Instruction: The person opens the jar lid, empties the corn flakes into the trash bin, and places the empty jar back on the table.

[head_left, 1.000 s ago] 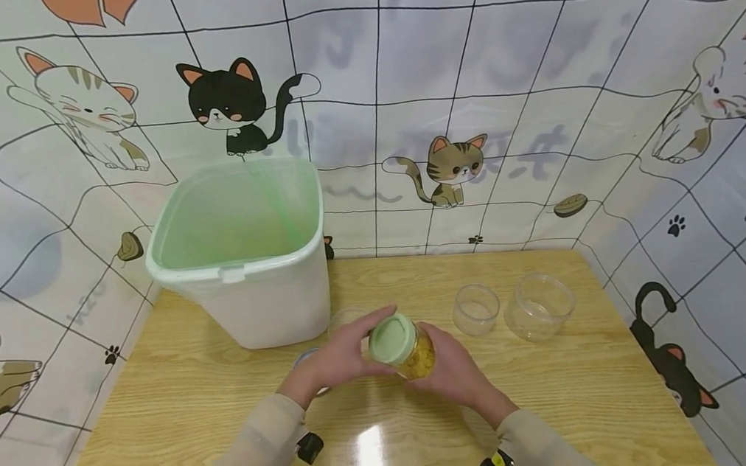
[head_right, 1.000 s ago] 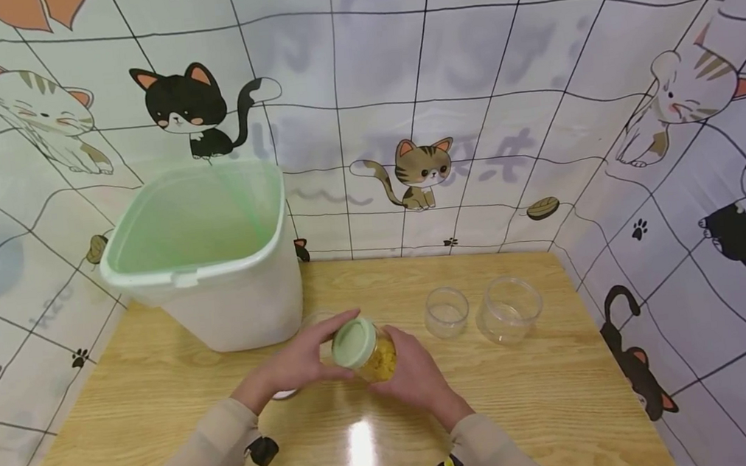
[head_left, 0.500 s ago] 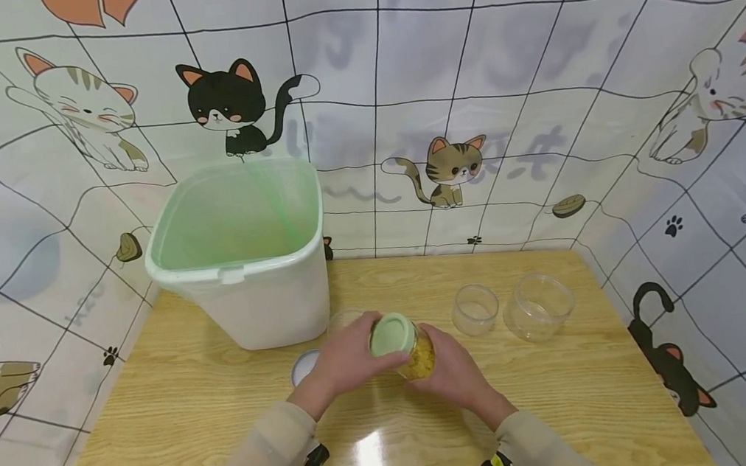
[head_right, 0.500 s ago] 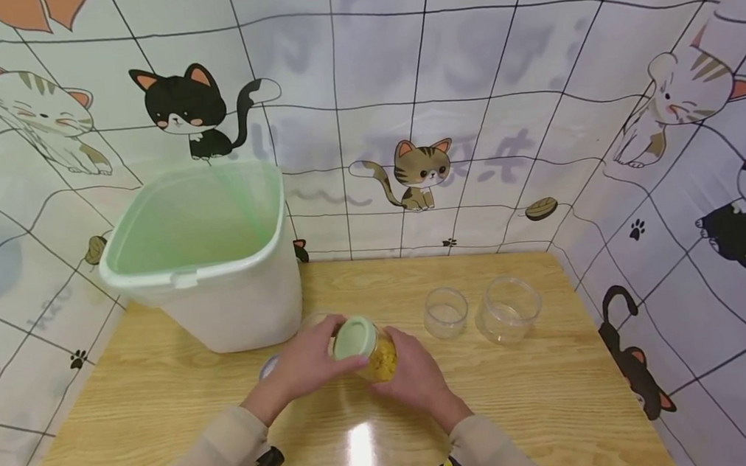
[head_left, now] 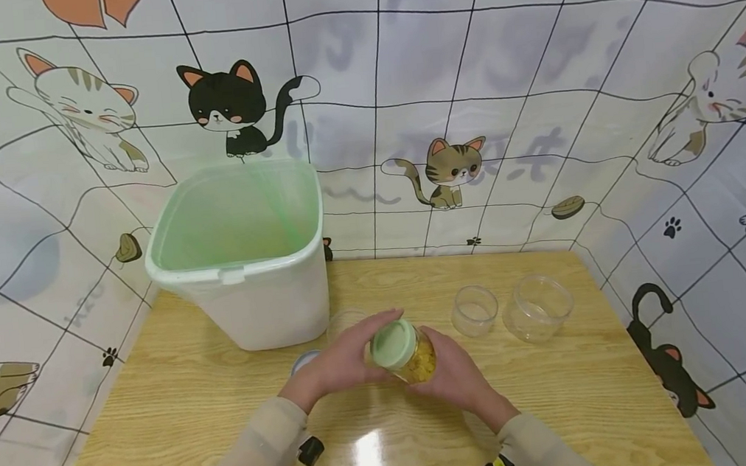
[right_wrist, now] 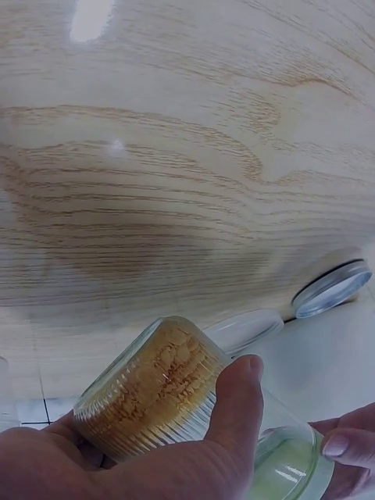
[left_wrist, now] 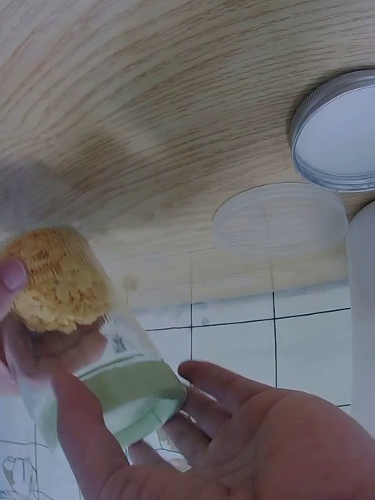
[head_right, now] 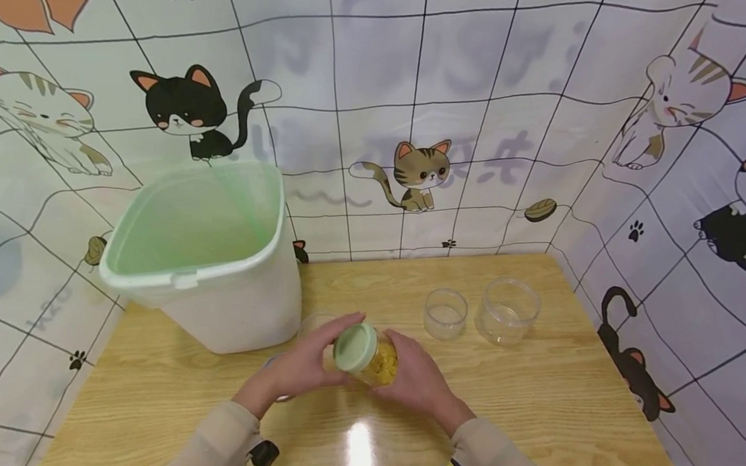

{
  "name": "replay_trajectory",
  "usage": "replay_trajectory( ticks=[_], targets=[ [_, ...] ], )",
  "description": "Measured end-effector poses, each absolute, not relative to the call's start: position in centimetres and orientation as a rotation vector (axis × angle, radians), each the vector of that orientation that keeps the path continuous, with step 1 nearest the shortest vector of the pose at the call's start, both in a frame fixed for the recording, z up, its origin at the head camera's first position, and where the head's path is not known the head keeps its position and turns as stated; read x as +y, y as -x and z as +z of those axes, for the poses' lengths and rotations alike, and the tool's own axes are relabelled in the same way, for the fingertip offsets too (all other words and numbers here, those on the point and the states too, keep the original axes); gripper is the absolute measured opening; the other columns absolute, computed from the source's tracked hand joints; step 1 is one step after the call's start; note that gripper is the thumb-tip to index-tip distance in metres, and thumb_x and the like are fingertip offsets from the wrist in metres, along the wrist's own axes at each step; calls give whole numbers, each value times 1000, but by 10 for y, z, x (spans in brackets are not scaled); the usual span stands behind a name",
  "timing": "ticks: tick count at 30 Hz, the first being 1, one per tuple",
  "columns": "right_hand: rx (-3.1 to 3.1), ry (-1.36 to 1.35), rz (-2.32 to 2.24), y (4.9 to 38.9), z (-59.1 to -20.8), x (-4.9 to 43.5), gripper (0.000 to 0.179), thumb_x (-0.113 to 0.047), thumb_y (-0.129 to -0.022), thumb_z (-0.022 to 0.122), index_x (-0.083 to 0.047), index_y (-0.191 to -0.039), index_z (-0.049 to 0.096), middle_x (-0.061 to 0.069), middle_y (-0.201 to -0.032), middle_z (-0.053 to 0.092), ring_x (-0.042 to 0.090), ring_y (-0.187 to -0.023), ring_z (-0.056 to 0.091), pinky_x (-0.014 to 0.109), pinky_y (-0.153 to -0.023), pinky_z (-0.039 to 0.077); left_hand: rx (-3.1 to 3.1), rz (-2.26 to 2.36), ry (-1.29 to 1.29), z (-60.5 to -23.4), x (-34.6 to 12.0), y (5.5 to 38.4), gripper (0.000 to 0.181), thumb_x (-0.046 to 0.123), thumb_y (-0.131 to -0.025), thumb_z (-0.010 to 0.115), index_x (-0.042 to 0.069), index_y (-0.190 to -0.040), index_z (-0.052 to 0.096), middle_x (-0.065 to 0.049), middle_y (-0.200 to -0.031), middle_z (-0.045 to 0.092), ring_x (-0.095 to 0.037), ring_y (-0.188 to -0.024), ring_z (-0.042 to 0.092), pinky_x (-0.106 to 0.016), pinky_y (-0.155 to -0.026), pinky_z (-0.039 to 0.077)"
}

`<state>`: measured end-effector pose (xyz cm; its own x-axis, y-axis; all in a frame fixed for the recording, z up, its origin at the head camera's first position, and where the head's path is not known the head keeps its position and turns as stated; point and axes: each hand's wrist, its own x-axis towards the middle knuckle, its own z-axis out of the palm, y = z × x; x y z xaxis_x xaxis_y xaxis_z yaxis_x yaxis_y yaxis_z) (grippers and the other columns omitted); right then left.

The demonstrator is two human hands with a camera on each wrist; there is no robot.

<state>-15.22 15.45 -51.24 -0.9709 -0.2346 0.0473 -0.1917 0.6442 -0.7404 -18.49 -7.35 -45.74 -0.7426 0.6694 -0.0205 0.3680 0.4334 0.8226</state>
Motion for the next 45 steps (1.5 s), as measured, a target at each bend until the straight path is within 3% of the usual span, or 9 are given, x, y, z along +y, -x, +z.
replay_trajectory(
  ticks=[6,13,17,20,26,29,32,40,45],
  targets=[
    [2814,344,-1234,152,-514,152,88,-25,-59,94,-14,-134,50,-3,-118,62,13,-102,59,38,-88,51,2475,1180,-762,-459,-71,186,87,42,-75,83,18,-147,40,5,-141,52,-13,-123,52,-38,-103,46],
    [2823,339,-1228,152,-514,151,86,-28,-58,94,-15,-131,51,-5,-115,61,11,-100,58,36,-86,51,2599,1054,-621,-462,-63,181,81,64,-75,72,15,-133,45,3,-112,62,-13,-90,60,-30,-76,52],
    [2825,355,-1230,152,-512,151,84,-29,-60,93,-15,-131,52,-5,-115,62,10,-101,59,37,-88,51,2483,1117,-619,-463,-65,179,105,57,-75,77,15,-153,21,-8,-140,51,-20,-116,58,-41,-96,50],
    [2825,367,-1234,152,-512,151,84,-30,-59,93,-14,-131,52,-5,-116,63,11,-102,59,38,-90,51,2395,1195,-725,-463,-69,181,118,40,-73,85,21,-158,5,-7,-160,26,-23,-142,36,-47,-115,34],
    [2802,371,-1275,152,-514,151,87,-25,-56,94,-15,-132,52,-4,-116,63,11,-101,59,37,-89,51,2340,1215,-901,-454,-76,182,111,13,-72,85,34,-156,15,5,-165,8,-23,-152,15,-54,-120,21],
    [2787,378,-1297,151,-514,150,86,-22,-57,94,-15,-132,52,-5,-115,63,10,-100,59,37,-88,52,2328,1202,-874,-452,-76,183,105,7,-74,82,39,-153,22,10,-163,18,-21,-150,22,-52,-119,24],
    [2782,374,-1298,150,-513,149,86,-21,-58,94,-15,-132,51,-5,-115,63,10,-100,59,36,-88,52,2349,1185,-842,-451,-75,184,97,9,-75,82,34,-152,29,8,-158,32,-19,-145,33,-47,-118,30],
    [2794,333,-1252,150,-512,148,86,-25,-61,93,-13,-134,50,-3,-119,61,13,-102,58,37,-87,51,2628,986,-715,-452,-70,185,85,59,-74,76,20,-144,47,5,-136,57,-13,-115,56,-36,-93,50],
    [2814,313,-1219,150,-513,149,89,-27,-61,93,-10,-137,48,0,-120,61,14,-103,58,37,-86,52,2728,937,-666,-451,-67,183,78,67,-73,72,22,-134,55,8,-121,65,-10,-102,59,-31,-83,52]
  ],
)
